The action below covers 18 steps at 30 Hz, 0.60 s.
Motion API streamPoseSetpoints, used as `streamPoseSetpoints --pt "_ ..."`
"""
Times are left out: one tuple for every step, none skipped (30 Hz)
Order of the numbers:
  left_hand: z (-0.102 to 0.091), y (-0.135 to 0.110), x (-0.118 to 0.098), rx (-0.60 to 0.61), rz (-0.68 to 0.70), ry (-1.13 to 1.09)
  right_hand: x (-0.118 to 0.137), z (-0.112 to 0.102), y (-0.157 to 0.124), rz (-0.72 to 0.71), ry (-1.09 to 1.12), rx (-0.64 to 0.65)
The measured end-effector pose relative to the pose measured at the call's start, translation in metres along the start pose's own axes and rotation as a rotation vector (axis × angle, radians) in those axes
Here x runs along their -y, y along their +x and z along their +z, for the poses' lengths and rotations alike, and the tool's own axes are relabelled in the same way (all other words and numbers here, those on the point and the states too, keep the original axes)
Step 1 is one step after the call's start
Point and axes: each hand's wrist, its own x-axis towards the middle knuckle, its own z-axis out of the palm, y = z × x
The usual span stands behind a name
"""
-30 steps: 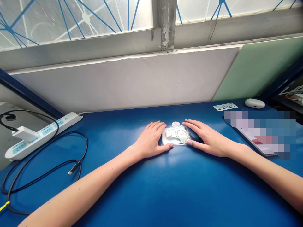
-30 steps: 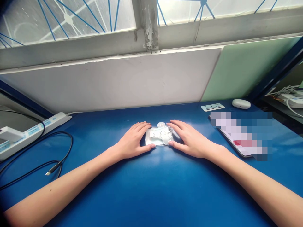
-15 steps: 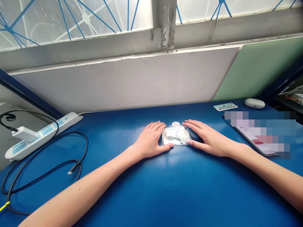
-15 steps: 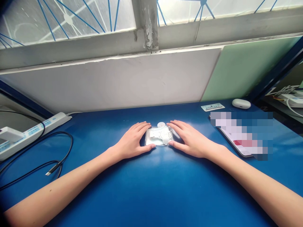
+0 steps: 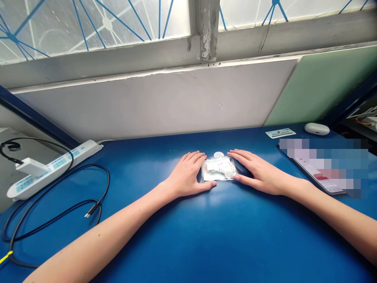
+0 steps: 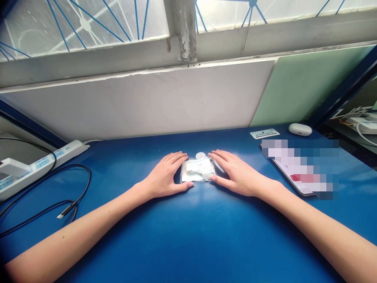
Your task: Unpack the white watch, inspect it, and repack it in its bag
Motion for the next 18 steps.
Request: streamPoseSetpoints --pt "-0.0002 0.0 -0.0002 0.001 -0.001 0.001 -0.0002 -0.0003 -0.0001 0.0 -0.004 0.007" --pt "-0.0004 -0.0001 -0.0003 0.003 -0.001 0.0 -0.0005 -0.0007 -0.0003 -0.005 -0.007 0.014" --pt "-0.0006 -0.0002 -0.0004 0.004 -0.002 -0.001 -0.0009 -0.0009 -0.0005 -0.012 -0.01 0.019" --pt "-0.0007 -0.0003 -0.0004 0.005 -0.002 -0.003 -0.0013 -0.0011 -0.0008 -0.02 -0.013 0.02" --pt "-0.0008 -0.0004 -0.0003 0.005 -0.001 -0.005 -0.0016 -0.0012 -0.0009 -0.028 -0.015 0.018" --pt "-0.0009 -0.0006 -0.0002 0.008 -0.001 -0.007 -0.0018 -0.0013 -0.0009 -0.032 -0.015 0.013" --pt "-0.001 -0.0007 0.0001 0.011 -0.001 -0.009 -0.0018 -0.0014 -0.0008 -0.034 -0.013 0.005" --pt "-0.0011 -0.0009 0.0004 0.016 -0.003 -0.011 -0.0016 -0.0015 -0.0004 -0.037 -0.007 -0.002" --pt "-0.0012 -0.001 0.0007 0.021 -0.003 -0.013 -0.0011 -0.0017 0.0001 -0.044 0.003 -0.012" --pt "-0.0014 -0.0012 0.0011 0.025 -0.002 -0.016 -0.0004 -0.002 0.0008 -0.058 0.016 -0.026" --pt "-0.0016 -0.0014 0.0015 0.028 -0.001 -0.018 0.0005 -0.0024 0.0016 -0.08 0.028 -0.043" --pt "-0.0019 -0.0016 0.0018 0.031 0.002 -0.018 0.0014 -0.0028 0.0023 -0.107 0.038 -0.062" --pt "-0.0023 -0.0018 0.0022 0.035 0.006 -0.018 0.0023 -0.0032 0.003 -0.135 0.045 -0.083" --pt "-0.0027 -0.0021 0.0025 0.039 0.01 -0.017 0.0033 -0.0036 0.0035 -0.159 0.051 -0.104" --pt "-0.003 -0.0023 0.0029 0.043 0.013 -0.017 0.0041 -0.0039 0.004 -0.175 0.057 -0.125" --pt "-0.0034 -0.0025 0.0034 0.046 0.016 -0.018 0.0049 -0.004 0.0043 -0.183 0.069 -0.144" --pt "-0.0036 -0.0027 0.0038 0.045 0.021 -0.021 0.0056 -0.0041 0.0045 -0.182 0.089 -0.165" --pt "-0.0037 -0.0028 0.0044 0.041 0.027 -0.027 0.0063 -0.0042 0.0046 -0.174 0.115 -0.189"
